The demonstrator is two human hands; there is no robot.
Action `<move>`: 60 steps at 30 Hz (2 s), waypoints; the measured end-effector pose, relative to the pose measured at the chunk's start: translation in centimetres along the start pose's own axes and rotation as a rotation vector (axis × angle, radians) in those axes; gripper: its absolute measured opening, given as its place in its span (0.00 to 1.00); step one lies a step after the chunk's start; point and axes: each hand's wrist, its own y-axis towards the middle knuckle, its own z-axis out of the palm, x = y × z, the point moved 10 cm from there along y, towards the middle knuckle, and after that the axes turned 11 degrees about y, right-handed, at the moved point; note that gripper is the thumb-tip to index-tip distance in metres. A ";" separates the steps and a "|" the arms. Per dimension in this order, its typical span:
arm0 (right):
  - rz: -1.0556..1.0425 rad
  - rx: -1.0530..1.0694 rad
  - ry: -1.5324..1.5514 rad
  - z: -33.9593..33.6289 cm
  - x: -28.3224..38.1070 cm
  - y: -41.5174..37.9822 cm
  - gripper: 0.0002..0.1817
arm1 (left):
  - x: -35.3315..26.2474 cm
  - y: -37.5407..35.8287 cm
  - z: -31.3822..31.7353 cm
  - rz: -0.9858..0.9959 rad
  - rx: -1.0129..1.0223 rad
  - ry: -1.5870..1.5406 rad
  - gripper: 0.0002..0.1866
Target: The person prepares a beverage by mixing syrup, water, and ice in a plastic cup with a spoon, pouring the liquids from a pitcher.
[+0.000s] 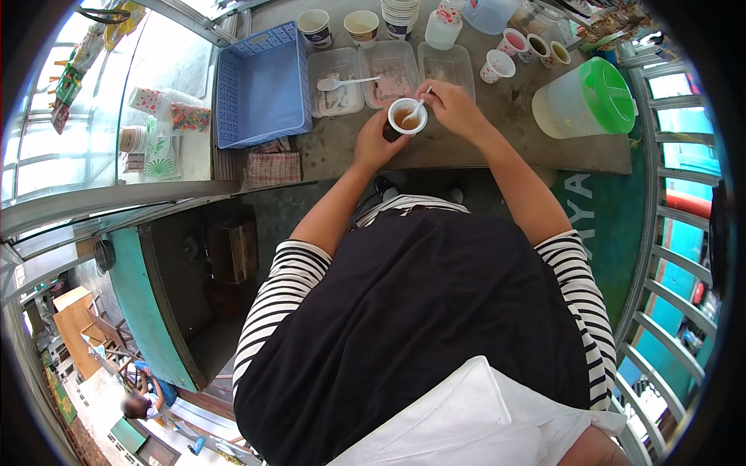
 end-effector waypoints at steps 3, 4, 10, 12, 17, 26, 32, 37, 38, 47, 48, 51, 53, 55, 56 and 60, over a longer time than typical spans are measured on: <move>-0.057 -0.008 -0.047 0.4 0.9 0.4 0.06 | 0.0 -0.1 0.1 0.015 0.000 -0.013 0.32; -0.129 -0.001 -0.058 0.9 1.5 0.3 0.06 | 0.0 -0.1 0.0 0.015 -0.002 -0.005 0.32; -0.126 0.044 -0.075 1.2 0.7 0.5 0.06 | 0.7 -0.1 0.5 0.023 0.022 0.080 0.34; -0.117 0.045 -0.084 1.1 0.7 0.5 0.06 | 0.6 -0.1 0.4 0.014 0.012 0.050 0.34; -0.143 0.023 -0.098 1.4 0.5 0.1 0.07 | 0.7 -0.1 0.4 -0.015 0.026 0.038 0.33; -0.108 -0.022 -0.137 0.7 0.6 -0.3 0.07 | 0.1 -0.3 0.3 0.033 -0.014 0.092 0.31; -0.122 -0.156 -0.048 -0.3 0.5 -0.7 0.07 | 0.5 -0.5 0.3 -0.082 0.003 0.126 0.32; -0.121 -0.069 -0.125 -0.3 0.9 -1.5 0.07 | -0.6 -0.7 0.7 -0.126 -0.006 0.133 0.31; -0.088 -0.046 -0.094 -0.3 0.8 -1.7 0.07 | -0.9 -0.8 0.9 -0.125 -0.006 0.134 0.31; -0.204 0.075 -0.117 -3.6 0.2 -3.3 0.06 | -3.9 0.0 5.6 -0.079 -0.015 0.134 0.30; -0.204 0.073 -0.120 -4.3 -0.2 -3.6 0.06 | -4.4 0.2 6.4 -0.105 0.006 0.116 0.30; -0.179 0.011 -0.066 -7.8 -1.3 -4.1 0.06 | -5.4 1.2 8.5 -0.125 0.025 0.087 0.29; -0.265 -0.005 -0.233 -9.5 -0.8 -5.1 0.06 | -6.0 1.7 9.9 -0.125 0.029 0.073 0.29; -0.134 -0.011 -0.182 -10.7 -2.4 -5.7 0.07 | -7.1 2.2 11.5 -0.110 0.037 0.075 0.28; -0.009 -0.020 -0.129 -11.4 -3.8 -6.2 0.07 | -7.3 2.4 12.4 -0.113 0.047 0.071 0.28; -0.055 -0.127 -0.096 -14.9 -4.9 -7.5 0.08 | -8.7 3.5 14.7 -0.075 0.005 0.074 0.28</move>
